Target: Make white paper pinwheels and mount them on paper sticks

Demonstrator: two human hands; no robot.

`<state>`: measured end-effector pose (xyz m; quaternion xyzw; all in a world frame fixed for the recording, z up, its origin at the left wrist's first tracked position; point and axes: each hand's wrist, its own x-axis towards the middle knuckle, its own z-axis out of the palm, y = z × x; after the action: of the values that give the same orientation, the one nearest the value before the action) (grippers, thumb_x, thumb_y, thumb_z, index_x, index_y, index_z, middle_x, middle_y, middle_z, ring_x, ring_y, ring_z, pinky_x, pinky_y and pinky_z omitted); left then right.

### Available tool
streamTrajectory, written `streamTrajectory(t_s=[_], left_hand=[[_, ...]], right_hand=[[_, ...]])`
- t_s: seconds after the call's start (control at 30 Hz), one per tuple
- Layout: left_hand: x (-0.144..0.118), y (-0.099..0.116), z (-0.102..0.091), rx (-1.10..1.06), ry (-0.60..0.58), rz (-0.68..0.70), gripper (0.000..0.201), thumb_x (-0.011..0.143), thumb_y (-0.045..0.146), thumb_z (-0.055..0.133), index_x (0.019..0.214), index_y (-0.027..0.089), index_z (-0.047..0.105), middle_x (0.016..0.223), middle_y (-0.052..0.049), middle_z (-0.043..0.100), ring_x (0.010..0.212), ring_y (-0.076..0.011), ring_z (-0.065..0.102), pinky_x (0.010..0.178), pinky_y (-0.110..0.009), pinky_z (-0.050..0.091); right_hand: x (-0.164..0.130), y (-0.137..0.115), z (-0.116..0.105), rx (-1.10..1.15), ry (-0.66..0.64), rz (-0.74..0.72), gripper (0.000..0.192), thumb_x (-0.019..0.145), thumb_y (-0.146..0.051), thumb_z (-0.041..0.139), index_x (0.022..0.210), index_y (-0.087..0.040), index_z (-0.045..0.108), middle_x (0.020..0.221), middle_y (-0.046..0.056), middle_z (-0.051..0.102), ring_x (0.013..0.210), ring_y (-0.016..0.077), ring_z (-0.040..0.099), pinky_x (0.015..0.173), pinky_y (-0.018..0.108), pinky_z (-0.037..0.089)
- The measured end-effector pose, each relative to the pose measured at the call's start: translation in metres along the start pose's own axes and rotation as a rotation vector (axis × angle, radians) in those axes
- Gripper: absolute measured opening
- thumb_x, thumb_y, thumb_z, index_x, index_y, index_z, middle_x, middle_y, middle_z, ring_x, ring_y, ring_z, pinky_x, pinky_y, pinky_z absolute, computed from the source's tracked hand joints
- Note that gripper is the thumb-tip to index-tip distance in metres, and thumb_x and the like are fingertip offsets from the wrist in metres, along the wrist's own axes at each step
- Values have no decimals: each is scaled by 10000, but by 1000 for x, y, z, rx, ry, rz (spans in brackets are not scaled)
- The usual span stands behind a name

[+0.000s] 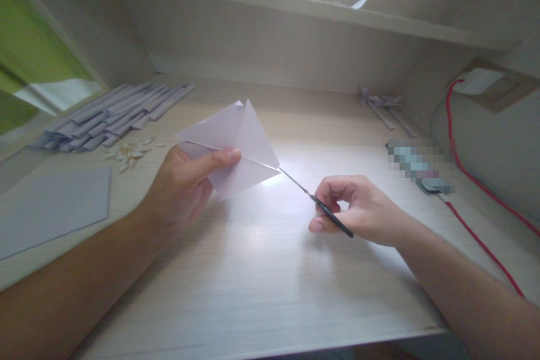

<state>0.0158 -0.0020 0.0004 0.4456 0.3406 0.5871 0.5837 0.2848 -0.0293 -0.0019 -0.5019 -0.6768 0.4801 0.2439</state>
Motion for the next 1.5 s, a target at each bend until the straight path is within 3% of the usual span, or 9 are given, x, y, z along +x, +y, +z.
streamTrajectory(t_s=[0.27,0.93,1.27,1.5], left_hand=[[3,-6,-3,11,9,56,474,736,157,848,1199,193,754,920,-37,792,804,-186,703,740,-269,559],[4,-5,-4,26,15,36,231,723,166,860,940,152,784,916,-39,776,821,-167,700,747,-250,564],[4,-5,-2,30,35,52,472,713,152,854,1174,199,768,911,-27,780,819,-170,703,750,-254,564],[3,-5,-3,26,41,47,484,717,142,844,1190,209,766,891,-27,782,817,-176,707,757,-259,565]], right_hand=[[1,0,-1,-21,7,13,441,636,-461,951,641,-179,612,582,-31,545,551,105,465,498,245,316],[0,1,-1,-15,25,-3,425,640,-426,950,611,-181,604,560,-32,541,533,103,465,490,249,303],[0,0,-2,-14,14,13,427,637,-446,947,618,-181,613,555,-30,542,526,102,450,484,248,296],[0,0,-3,-25,17,8,459,634,-460,947,606,-181,584,547,-35,528,530,99,430,490,248,286]])
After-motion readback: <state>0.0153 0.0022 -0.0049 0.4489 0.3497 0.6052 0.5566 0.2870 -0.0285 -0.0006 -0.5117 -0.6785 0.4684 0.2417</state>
